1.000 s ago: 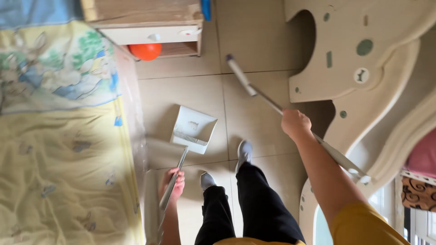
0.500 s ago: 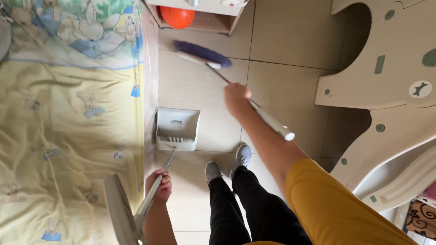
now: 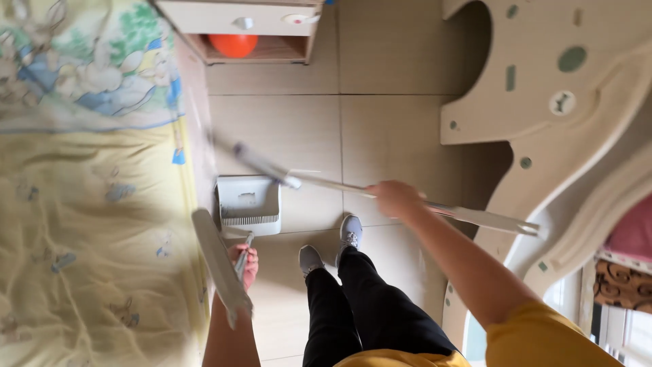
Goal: The person is sweeping the floor and tidying up objects in a child's bedroom.
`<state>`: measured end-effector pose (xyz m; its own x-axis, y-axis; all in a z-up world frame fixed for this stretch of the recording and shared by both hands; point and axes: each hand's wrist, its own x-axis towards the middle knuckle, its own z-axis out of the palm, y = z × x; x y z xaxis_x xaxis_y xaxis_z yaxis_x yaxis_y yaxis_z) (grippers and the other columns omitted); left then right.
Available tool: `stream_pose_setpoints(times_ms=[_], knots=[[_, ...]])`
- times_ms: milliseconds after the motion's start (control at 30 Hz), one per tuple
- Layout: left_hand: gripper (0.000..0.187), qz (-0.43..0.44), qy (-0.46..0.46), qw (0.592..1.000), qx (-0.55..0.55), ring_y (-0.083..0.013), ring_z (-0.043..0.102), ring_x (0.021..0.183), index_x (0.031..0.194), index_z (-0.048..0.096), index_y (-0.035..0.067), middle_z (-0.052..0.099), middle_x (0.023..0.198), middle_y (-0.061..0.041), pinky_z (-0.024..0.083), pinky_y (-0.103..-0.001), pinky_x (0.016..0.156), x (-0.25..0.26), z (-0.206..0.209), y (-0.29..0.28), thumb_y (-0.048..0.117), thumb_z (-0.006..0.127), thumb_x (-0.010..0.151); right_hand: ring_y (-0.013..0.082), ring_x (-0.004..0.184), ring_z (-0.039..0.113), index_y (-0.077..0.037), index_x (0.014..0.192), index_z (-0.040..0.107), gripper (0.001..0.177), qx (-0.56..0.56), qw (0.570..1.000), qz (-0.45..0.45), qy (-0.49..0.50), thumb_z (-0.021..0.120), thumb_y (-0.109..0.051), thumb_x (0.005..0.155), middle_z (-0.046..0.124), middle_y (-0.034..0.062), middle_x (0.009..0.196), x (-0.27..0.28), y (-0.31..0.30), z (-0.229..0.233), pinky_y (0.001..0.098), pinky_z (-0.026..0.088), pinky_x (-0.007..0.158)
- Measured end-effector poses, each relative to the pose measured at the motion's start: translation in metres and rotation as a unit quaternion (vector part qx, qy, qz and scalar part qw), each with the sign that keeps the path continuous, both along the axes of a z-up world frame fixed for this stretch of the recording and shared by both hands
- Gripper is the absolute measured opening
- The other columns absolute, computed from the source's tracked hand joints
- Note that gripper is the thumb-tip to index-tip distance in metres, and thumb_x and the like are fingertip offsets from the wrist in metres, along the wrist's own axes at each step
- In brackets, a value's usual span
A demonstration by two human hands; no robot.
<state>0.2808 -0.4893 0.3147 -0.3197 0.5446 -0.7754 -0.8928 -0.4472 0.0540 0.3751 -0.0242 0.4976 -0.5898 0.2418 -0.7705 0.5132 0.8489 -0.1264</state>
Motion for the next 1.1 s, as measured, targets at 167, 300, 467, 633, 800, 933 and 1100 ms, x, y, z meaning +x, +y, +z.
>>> stream_pose_setpoints(times_ms=[167, 300, 467, 633, 800, 933, 1100], knots=[[0.023, -0.164, -0.121, 0.974, 0.102, -0.0167, 0.071, 0.063, 0.082, 0.065, 0.007, 0.070, 0.073, -0.007, 0.057, -0.025, 0.055, 0.021, -0.005, 0.027, 0.025, 0.063, 0.096, 0.0284, 0.102, 0.077, -0.042, 0.155, 0.042, 0.052, 0.109, 0.951, -0.240, -0.162, 0.043, -0.020, 0.108, 0.075, 0.0106, 0.116, 0.071, 0.065, 0.090, 0.0423, 0.064, 0.085], [0.025, -0.227, -0.106, 0.967, 0.048, -0.0160, 0.068, 0.058, 0.078, 0.065, 0.006, 0.069, 0.068, -0.006, 0.053, -0.026, 0.049, 0.028, 0.041, 0.095, 0.024, 0.063, 0.095, 0.0324, 0.104, 0.074, -0.025, 0.143, 0.062, 0.037, 0.203, 0.947, -0.243, -0.062, 0.043, -0.018, 0.113, 0.078, 0.0141, 0.113, 0.165, 0.142, 0.004, 0.0445, 0.060, 0.085], [0.023, -0.242, -0.097, 0.964, 0.053, -0.0128, 0.059, 0.054, 0.080, 0.062, 0.005, 0.066, 0.073, -0.007, 0.048, -0.024, 0.048, 0.039, 0.023, 0.192, 0.021, 0.062, 0.096, 0.0294, 0.107, 0.072, -0.008, 0.122, 0.073, 0.027, 0.216, 0.892, -0.370, -0.141, 0.061, -0.018, 0.099, 0.073, 0.0169, 0.120, 0.202, 0.190, -0.074, 0.0397, 0.061, 0.078], [0.024, -0.367, 0.010, 0.928, -0.062, -0.0182, 0.055, 0.049, 0.081, 0.063, 0.004, 0.062, 0.068, -0.009, 0.046, -0.030, 0.041, 0.058, -0.044, 0.269, 0.024, 0.060, 0.094, 0.0249, 0.100, 0.075, -0.014, 0.131, 0.066, 0.034, 0.131, 0.930, -0.316, -0.133, 0.065, -0.018, 0.098, 0.075, 0.0139, 0.116, 0.189, 0.135, -0.068, 0.0356, 0.064, 0.072], [0.029, -0.446, 0.079, 0.878, -0.154, -0.0218, 0.052, 0.047, 0.083, 0.063, 0.003, 0.057, 0.064, -0.011, 0.045, -0.035, 0.039, 0.065, -0.034, 0.340, 0.030, 0.056, 0.092, 0.0326, 0.114, 0.065, -0.028, 0.150, 0.048, 0.064, 0.014, 0.948, -0.307, -0.084, 0.059, -0.003, 0.092, 0.063, 0.0120, 0.131, 0.214, 0.148, -0.051, 0.0446, 0.062, 0.084], [0.026, -0.398, 0.063, 0.893, -0.200, -0.0186, 0.051, 0.051, 0.087, 0.060, 0.006, 0.056, 0.069, -0.011, 0.042, -0.030, 0.039, 0.067, -0.001, 0.380, 0.029, 0.056, 0.095, 0.0318, 0.123, 0.064, -0.024, 0.147, 0.052, 0.051, -0.019, 0.933, -0.345, -0.096, 0.059, -0.017, 0.096, 0.066, 0.0091, 0.135, 0.212, 0.205, 0.052, 0.0441, 0.057, 0.099], [0.016, -0.309, -0.006, 0.945, -0.105, -0.0113, 0.054, 0.054, 0.086, 0.057, 0.008, 0.059, 0.073, -0.009, 0.039, -0.018, 0.040, 0.032, 0.034, 0.430, 0.021, 0.062, 0.092, 0.0327, 0.122, 0.063, -0.021, 0.152, 0.041, 0.068, -0.012, 0.931, -0.346, -0.113, 0.063, -0.007, 0.089, 0.064, 0.0122, 0.133, 0.278, 0.246, 0.043, 0.0457, 0.058, 0.094]])
